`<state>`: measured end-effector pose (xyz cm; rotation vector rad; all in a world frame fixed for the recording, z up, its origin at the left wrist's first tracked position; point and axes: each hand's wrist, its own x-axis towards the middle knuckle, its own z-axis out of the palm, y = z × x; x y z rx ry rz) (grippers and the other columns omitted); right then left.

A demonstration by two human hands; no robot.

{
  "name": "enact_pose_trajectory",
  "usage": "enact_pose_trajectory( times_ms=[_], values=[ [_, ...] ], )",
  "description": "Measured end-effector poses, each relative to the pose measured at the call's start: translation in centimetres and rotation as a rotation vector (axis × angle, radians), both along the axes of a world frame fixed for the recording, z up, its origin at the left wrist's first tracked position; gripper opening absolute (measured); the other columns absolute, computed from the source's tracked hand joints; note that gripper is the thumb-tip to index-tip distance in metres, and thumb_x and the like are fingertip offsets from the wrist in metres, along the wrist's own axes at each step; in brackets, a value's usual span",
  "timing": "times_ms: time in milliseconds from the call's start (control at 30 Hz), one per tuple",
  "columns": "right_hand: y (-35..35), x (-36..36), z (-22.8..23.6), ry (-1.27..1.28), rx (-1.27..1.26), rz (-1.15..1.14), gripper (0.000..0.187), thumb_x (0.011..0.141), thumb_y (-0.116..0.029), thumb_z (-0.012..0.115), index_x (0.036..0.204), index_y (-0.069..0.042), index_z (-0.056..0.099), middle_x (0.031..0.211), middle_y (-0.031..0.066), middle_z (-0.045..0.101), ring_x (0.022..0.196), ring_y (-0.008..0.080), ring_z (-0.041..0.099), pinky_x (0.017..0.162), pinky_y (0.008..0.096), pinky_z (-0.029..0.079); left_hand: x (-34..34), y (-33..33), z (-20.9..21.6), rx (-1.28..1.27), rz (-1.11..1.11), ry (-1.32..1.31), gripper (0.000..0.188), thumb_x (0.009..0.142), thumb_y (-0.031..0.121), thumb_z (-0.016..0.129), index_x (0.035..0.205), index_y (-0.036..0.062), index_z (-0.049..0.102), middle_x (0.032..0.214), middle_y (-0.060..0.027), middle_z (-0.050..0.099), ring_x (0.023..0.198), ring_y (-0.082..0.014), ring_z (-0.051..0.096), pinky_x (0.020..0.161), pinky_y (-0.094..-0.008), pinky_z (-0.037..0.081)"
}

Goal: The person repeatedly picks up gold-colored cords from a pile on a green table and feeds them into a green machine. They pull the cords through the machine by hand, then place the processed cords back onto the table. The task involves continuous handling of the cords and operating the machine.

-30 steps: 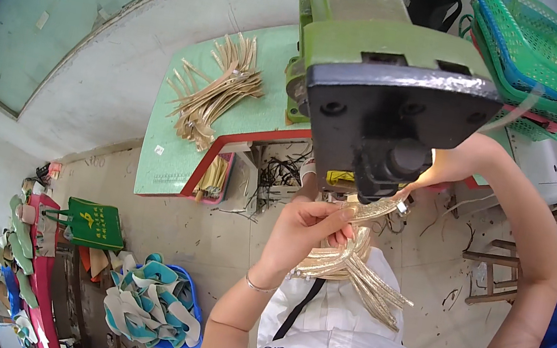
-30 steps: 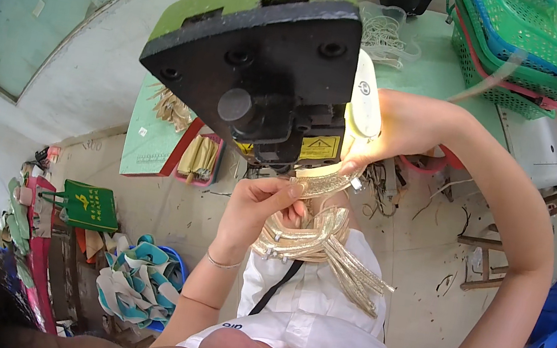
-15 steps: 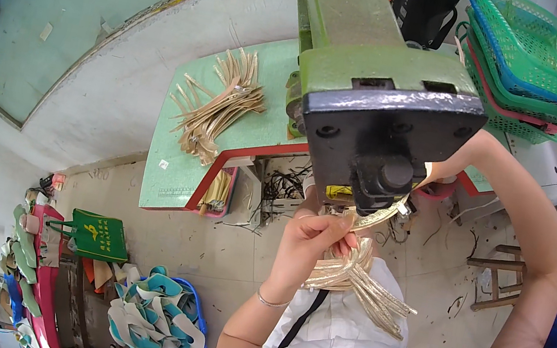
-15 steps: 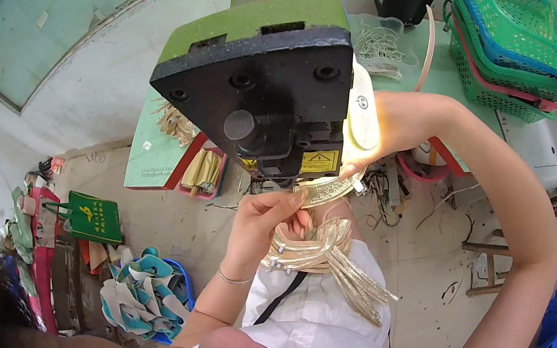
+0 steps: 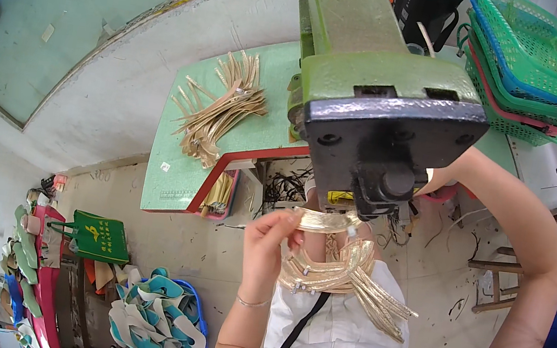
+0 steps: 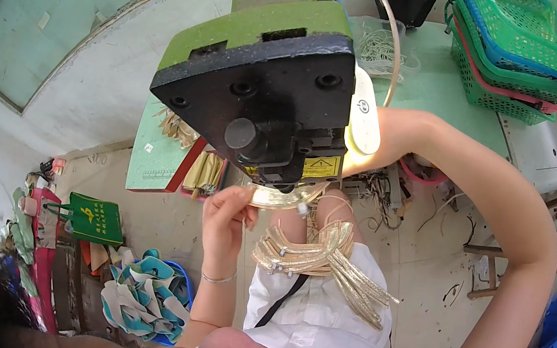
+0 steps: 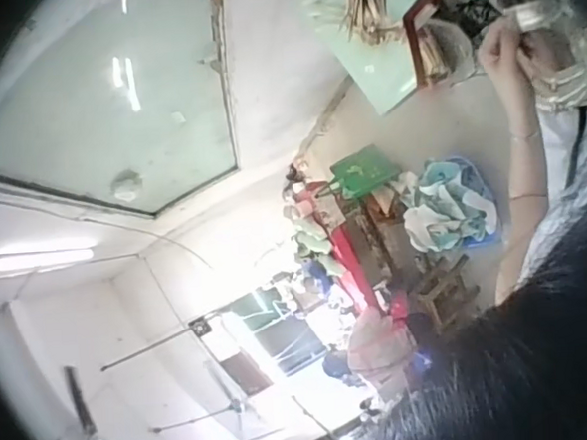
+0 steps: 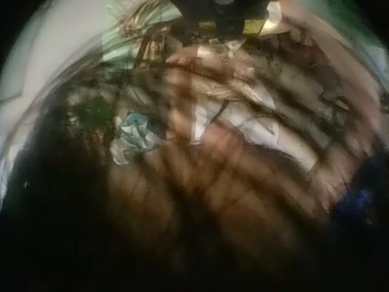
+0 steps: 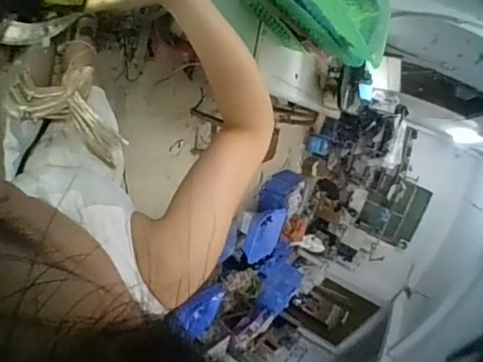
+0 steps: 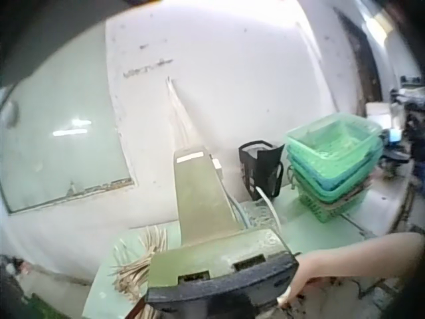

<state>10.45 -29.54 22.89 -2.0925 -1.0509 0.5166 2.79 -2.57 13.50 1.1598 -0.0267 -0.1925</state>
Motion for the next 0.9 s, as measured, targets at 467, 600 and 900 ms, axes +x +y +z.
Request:
enact_pose_trajectory(
  times_ms=[467,600,900],
  values=[
    [0.4,-1.4,1.2,0.014,0.018,-0.01,0.038,0.08,-0.024,0.069,0.11,-0.003,0.059,0.102,0.0091,0.065,0.09,0.0181,0.059,0.081,0.0291,0.046,3.2,-0.3,-6.1,-0.608,0.141,0.255,0.02,0.091,0.018,0.046,0.084,0.0035,0.057,0.079,-0.0083,0.059,0.067,-0.012,0.052,0.059,-0.0226,0.042],
    [1.1,-1.6,0.4,-0.024,0.046,0.013,0.037,0.081,-0.026,0.068,0.109,-0.002,0.06,0.103,0.0102,0.065,0.09,0.0204,0.059,0.081,0.0295,0.046,1.0,-3.5,-8.2,-0.229,-0.333,0.14,0.032,0.092,0.024,0.051,0.106,-0.0044,0.059,0.101,-0.0145,0.063,0.091,-0.0191,0.06,0.081,-0.0281,0.048],
    [1.0,-1.9,-0.7,-0.081,0.035,-0.033,0.035,0.08,-0.02,0.067,0.11,-0.003,0.059,0.103,0.0102,0.064,0.089,0.0211,0.059,0.079,0.0293,0.047,-1.8,-7.4,0.3,-0.046,-0.207,0.063,0.027,0.092,0.017,0.054,0.094,-0.0085,0.063,0.075,-0.0101,0.065,0.069,-0.0121,0.06,0.066,-0.0227,0.047]
  ],
)
